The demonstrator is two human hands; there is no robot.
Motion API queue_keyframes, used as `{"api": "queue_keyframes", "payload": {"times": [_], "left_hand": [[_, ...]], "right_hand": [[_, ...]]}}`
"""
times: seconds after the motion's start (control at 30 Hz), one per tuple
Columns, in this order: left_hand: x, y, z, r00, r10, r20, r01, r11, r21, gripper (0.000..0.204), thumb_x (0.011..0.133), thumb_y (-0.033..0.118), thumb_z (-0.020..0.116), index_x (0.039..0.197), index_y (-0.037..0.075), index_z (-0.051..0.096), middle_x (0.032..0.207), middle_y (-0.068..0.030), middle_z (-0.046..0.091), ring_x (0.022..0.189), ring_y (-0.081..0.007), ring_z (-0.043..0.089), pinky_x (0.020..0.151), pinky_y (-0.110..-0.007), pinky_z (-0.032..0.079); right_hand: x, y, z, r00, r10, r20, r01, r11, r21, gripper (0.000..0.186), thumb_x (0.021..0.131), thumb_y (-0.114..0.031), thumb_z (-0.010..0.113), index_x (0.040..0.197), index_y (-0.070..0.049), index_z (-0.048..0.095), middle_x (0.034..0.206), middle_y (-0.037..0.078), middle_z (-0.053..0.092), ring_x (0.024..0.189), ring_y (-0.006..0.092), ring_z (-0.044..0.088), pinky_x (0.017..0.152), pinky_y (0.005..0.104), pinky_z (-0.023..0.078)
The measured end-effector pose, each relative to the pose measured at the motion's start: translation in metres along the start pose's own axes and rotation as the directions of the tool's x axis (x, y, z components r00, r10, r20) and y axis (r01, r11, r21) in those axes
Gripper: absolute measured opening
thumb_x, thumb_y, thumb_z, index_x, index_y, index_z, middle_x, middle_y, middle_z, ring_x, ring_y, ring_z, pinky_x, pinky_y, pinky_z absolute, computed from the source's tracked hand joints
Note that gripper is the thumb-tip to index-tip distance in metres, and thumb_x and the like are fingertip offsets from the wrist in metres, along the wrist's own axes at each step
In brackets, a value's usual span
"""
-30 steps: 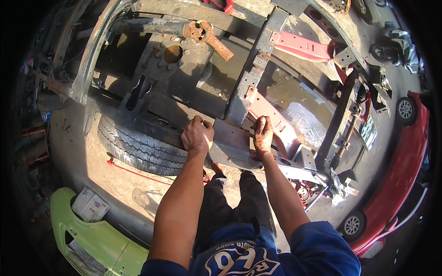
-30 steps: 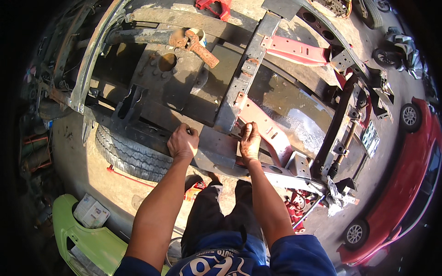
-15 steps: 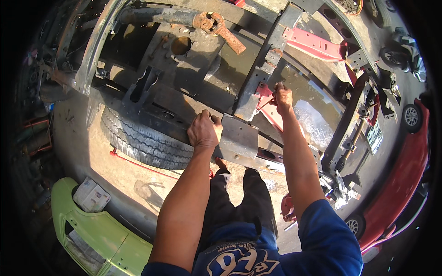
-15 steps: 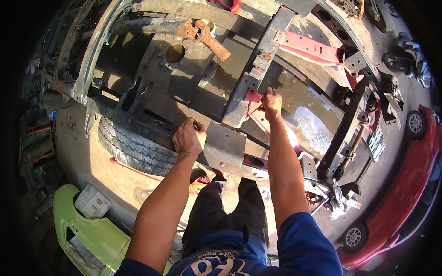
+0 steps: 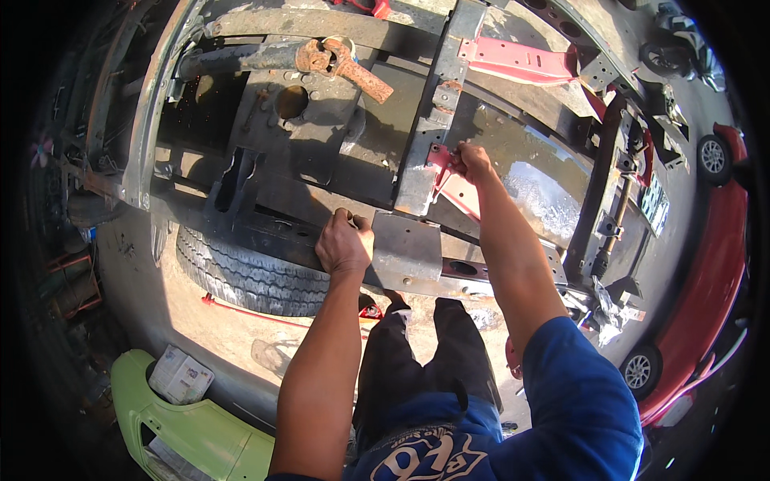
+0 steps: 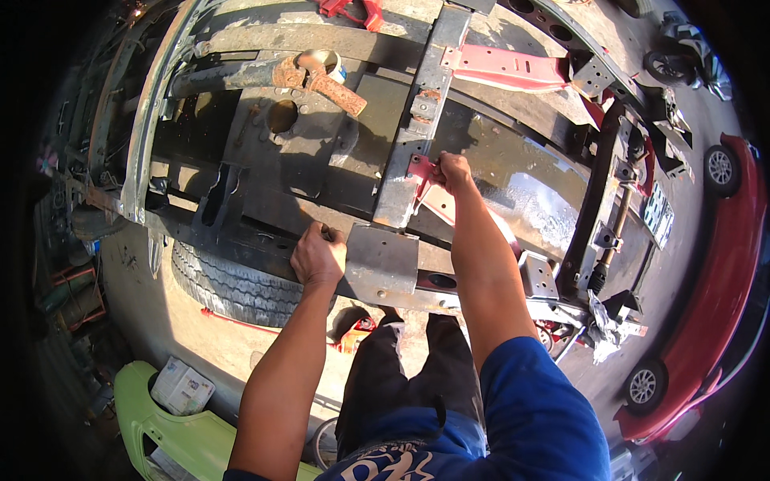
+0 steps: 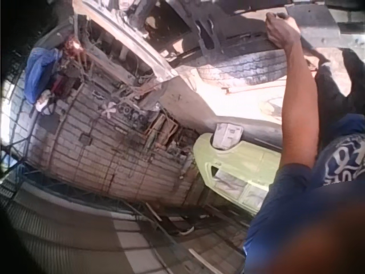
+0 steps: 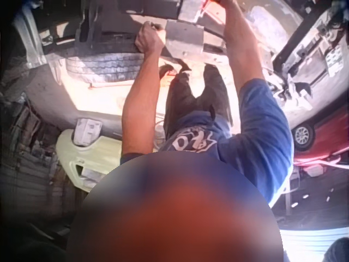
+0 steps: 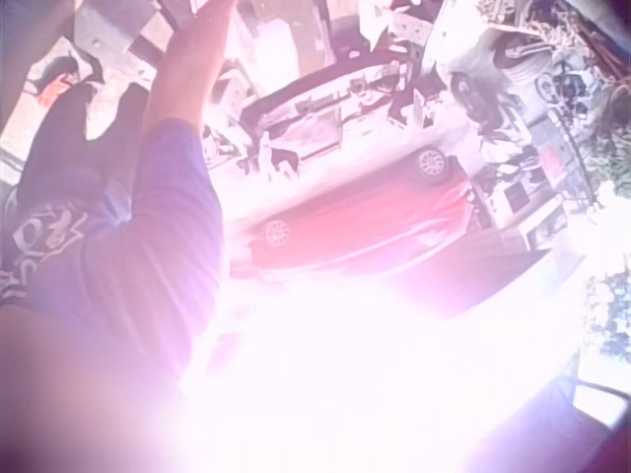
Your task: The person uses a metal rod to adjust and align red metal brackets on a car chassis frame. They walk around the workshop to retrieve tools and return to continue adjusting the brackets on the frame.
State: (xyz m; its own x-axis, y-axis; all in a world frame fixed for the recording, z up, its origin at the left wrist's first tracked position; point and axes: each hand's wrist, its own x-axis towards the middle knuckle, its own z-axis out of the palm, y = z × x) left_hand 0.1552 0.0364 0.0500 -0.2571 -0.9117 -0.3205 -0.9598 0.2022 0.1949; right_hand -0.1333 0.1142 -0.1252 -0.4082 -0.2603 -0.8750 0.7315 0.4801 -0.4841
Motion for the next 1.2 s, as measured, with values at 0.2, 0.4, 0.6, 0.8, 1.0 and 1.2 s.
{"api": "queue_keyframes", "payload": {"times": [0.2,0.4,0.6,0.8,1.0,1.2], "left_hand": [[0.0,0.004,-0.001,0.999,-0.034,0.027,0.032,0.998,0.049,0.021,0.084,0.029,0.06,0.089,0.01,0.069,0.093,-0.0132,0.072,0.088,-0.0335,0.069,0.076,-0.045,0.055],[-0.002,0.003,-0.001,1.0,-0.022,0.019,0.021,0.999,0.04,0.024,0.083,0.031,0.059,0.09,0.01,0.07,0.094,-0.0135,0.072,0.087,-0.035,0.07,0.078,-0.045,0.054],[-0.002,0.005,-0.002,0.999,-0.018,0.04,0.016,0.998,0.054,0.025,0.085,0.031,0.057,0.091,0.01,0.07,0.095,-0.0144,0.072,0.09,-0.035,0.069,0.08,-0.046,0.054],[-0.002,0.006,-0.002,1.0,-0.008,0.016,0.008,0.999,0.042,0.026,0.085,0.032,0.058,0.091,0.01,0.07,0.095,-0.0148,0.072,0.09,-0.0358,0.069,0.08,-0.046,0.054],[-0.002,0.002,0.0,0.998,-0.036,0.042,0.035,0.999,0.033,0.026,0.084,0.032,0.057,0.092,0.011,0.07,0.096,-0.0156,0.072,0.09,-0.036,0.069,0.081,-0.046,0.054],[-0.001,0.001,0.001,0.999,-0.044,0.022,0.044,0.999,0.031,0.026,0.085,0.032,0.057,0.091,0.011,0.07,0.096,-0.016,0.072,0.09,-0.0358,0.069,0.08,-0.046,0.054]], "right_hand": [[-0.035,-0.003,0.013,0.991,-0.134,-0.009,0.134,0.991,-0.028,0.036,0.1,-0.033,0.05,0.09,-0.001,0.062,0.068,0.007,0.053,0.054,0.0187,0.054,0.053,0.0393,0.059],[-0.08,0.013,0.002,0.939,-0.328,-0.108,0.333,0.942,0.037,0.043,0.1,-0.037,0.049,0.1,0.004,0.062,0.074,0.008,0.056,0.059,0.0197,0.059,0.05,0.0355,0.057],[-0.157,0.072,0.005,0.842,-0.539,0.034,0.539,0.837,-0.094,0.036,0.106,-0.03,0.043,0.104,0.002,0.06,0.07,0.009,0.056,0.067,0.0165,0.06,0.06,0.031,0.055],[-0.149,0.114,-0.011,0.754,-0.641,0.142,0.616,0.616,-0.492,0.036,0.098,-0.014,0.05,0.131,0.002,0.052,0.096,0.019,0.066,0.077,0.0207,0.068,0.069,0.0341,0.054],[-0.092,0.074,-0.025,0.777,-0.057,0.627,0.628,0.146,-0.765,0.021,0.075,-0.012,0.068,0.094,-0.006,0.073,0.079,0.013,0.071,0.074,0.0264,0.07,0.064,0.0358,0.054],[-0.103,0.087,0.013,0.979,-0.106,0.176,0.205,0.549,-0.81,0.037,0.091,-0.03,0.056,0.094,0.004,0.068,0.08,0.017,0.067,0.071,0.0256,0.064,0.065,0.0402,0.051]]}}
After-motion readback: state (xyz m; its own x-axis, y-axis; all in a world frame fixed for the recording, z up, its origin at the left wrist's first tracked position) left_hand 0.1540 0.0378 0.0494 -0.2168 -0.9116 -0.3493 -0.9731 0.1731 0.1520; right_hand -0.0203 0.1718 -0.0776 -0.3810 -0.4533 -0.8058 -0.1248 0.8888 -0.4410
